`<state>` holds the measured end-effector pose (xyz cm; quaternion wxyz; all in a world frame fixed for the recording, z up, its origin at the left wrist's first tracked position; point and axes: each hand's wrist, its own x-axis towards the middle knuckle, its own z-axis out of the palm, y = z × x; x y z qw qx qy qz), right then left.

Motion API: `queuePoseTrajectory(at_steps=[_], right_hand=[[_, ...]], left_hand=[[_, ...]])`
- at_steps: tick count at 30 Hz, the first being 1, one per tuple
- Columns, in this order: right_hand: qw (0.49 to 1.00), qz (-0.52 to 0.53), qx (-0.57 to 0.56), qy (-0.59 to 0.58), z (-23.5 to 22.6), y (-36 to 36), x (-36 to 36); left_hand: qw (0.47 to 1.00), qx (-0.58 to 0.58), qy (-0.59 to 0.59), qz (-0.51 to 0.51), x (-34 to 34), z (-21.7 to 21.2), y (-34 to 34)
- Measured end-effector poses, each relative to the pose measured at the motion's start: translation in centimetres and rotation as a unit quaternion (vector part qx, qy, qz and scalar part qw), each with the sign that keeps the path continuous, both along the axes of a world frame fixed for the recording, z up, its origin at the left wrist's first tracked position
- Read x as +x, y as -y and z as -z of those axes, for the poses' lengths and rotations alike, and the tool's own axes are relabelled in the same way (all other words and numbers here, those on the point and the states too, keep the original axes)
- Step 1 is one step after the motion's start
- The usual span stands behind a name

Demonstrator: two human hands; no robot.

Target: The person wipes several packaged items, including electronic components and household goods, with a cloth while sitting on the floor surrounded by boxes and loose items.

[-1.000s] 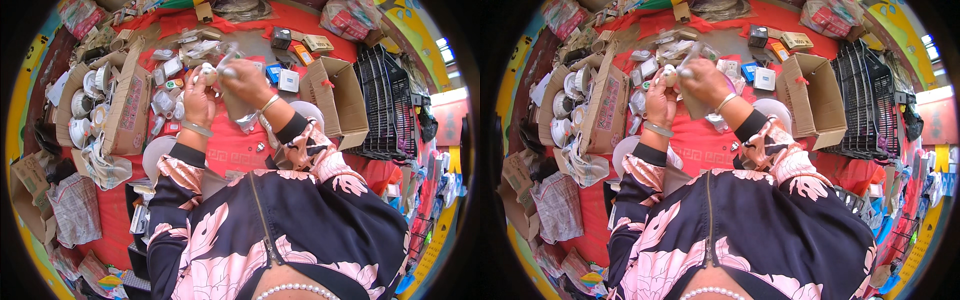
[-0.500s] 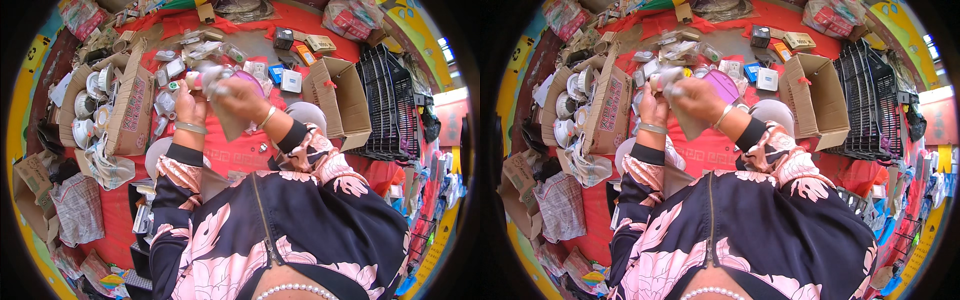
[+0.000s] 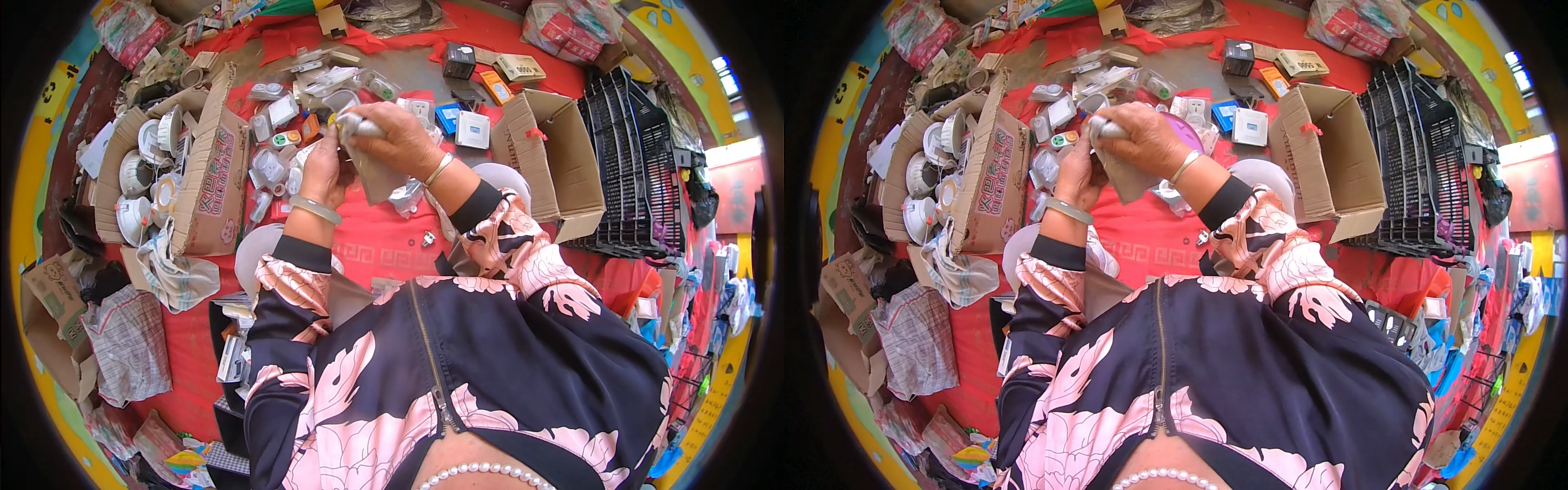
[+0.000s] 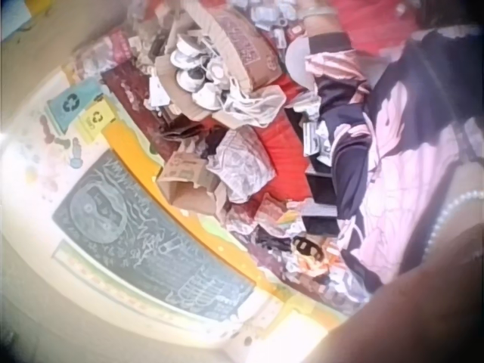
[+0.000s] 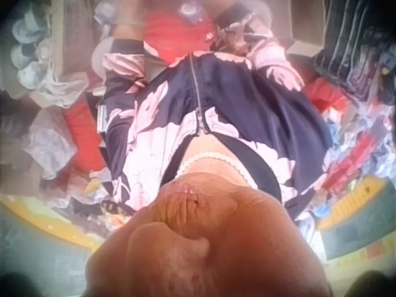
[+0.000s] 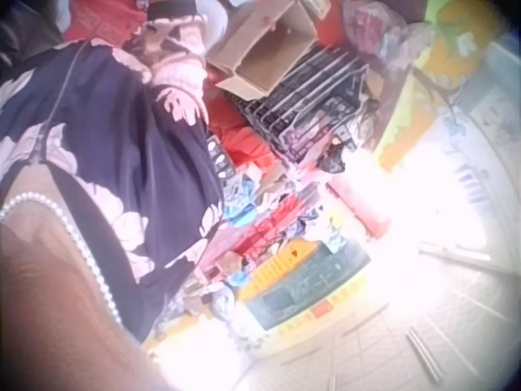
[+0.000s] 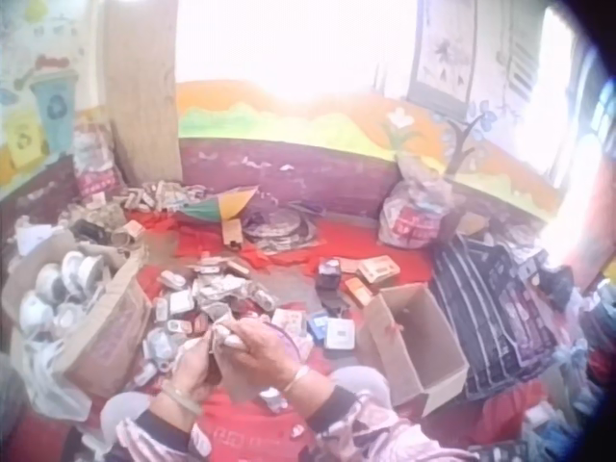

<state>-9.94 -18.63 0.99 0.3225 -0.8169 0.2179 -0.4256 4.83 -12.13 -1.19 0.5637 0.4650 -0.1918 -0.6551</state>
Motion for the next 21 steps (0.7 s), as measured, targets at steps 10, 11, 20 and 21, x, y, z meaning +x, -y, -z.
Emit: queuePoseTrajectory(at_steps=[10,11,20,21], right_hand=[[0.743,-0.016,0.581,0.333,1.5,1.7,-0.9],[0.738,-0.015,0.586,0.335,1.7,2.0,-1.1],[0.756,0.057,0.532,0.376,0.4,4.2,-3.4],[0.788,0.028,0.502,0.355,0.1,4.5,-4.0]], left_hand=[[0.98,-0.185,0.058,0.055,-1.9,-1.3,-0.6],[0.98,-0.186,0.03,0.061,-1.9,-1.4,-0.7],[0.979,-0.198,-0.042,-0.023,-0.6,-2.5,-1.0],[0.982,-0.184,-0.006,-0.031,-0.7,-2.8,-1.1]])
